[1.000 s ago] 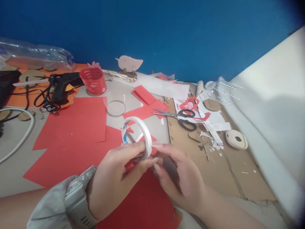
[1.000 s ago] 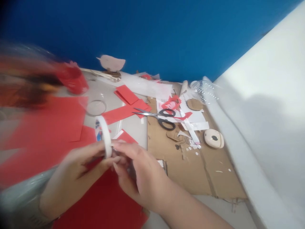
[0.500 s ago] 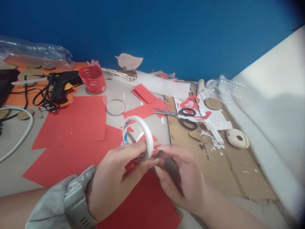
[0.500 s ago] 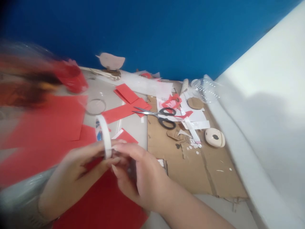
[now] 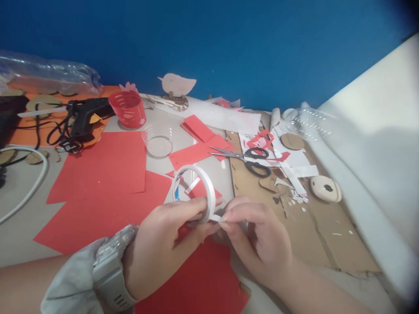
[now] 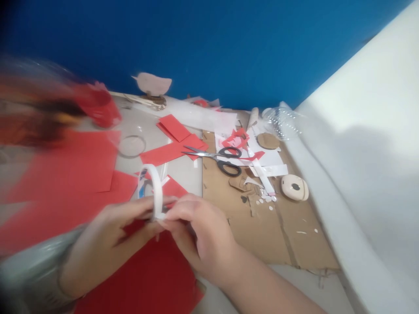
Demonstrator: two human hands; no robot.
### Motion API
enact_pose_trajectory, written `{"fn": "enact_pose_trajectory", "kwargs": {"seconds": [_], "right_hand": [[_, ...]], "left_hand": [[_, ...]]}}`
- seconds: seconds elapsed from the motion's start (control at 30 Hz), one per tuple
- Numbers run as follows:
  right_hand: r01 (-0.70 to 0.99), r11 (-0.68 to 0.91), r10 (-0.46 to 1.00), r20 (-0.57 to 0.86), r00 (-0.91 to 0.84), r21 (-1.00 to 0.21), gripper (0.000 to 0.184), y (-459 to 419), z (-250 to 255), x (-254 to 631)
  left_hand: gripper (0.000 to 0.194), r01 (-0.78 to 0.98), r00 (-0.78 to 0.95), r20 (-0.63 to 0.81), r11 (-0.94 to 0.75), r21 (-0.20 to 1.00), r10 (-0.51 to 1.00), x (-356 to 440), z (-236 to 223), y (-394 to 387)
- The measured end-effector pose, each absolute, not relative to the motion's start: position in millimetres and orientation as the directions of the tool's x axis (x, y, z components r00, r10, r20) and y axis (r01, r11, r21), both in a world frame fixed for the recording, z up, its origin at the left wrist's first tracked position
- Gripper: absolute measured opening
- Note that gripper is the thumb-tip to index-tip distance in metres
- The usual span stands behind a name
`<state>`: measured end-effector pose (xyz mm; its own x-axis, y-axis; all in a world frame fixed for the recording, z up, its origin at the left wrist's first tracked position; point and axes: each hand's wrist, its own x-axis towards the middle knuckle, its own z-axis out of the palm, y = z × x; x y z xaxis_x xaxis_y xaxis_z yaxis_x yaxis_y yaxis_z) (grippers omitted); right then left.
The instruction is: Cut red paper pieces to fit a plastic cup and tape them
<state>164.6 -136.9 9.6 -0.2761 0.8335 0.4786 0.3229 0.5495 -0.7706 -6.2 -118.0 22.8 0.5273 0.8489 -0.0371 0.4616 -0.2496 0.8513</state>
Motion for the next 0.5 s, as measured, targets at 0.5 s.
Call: {"fn": "enact_pose_trajectory", "kwargs": {"seconds": [0.5], "right_hand": [[0.304,0.698,0.714,0.602,-0.358,-0.648,0.009,-139.0,21.5,177.4]], "left_hand": [[0.041,0.402,0.502,0.088,-0.322,0.857,0.86,-7.6,22.2,-127.9]]}}
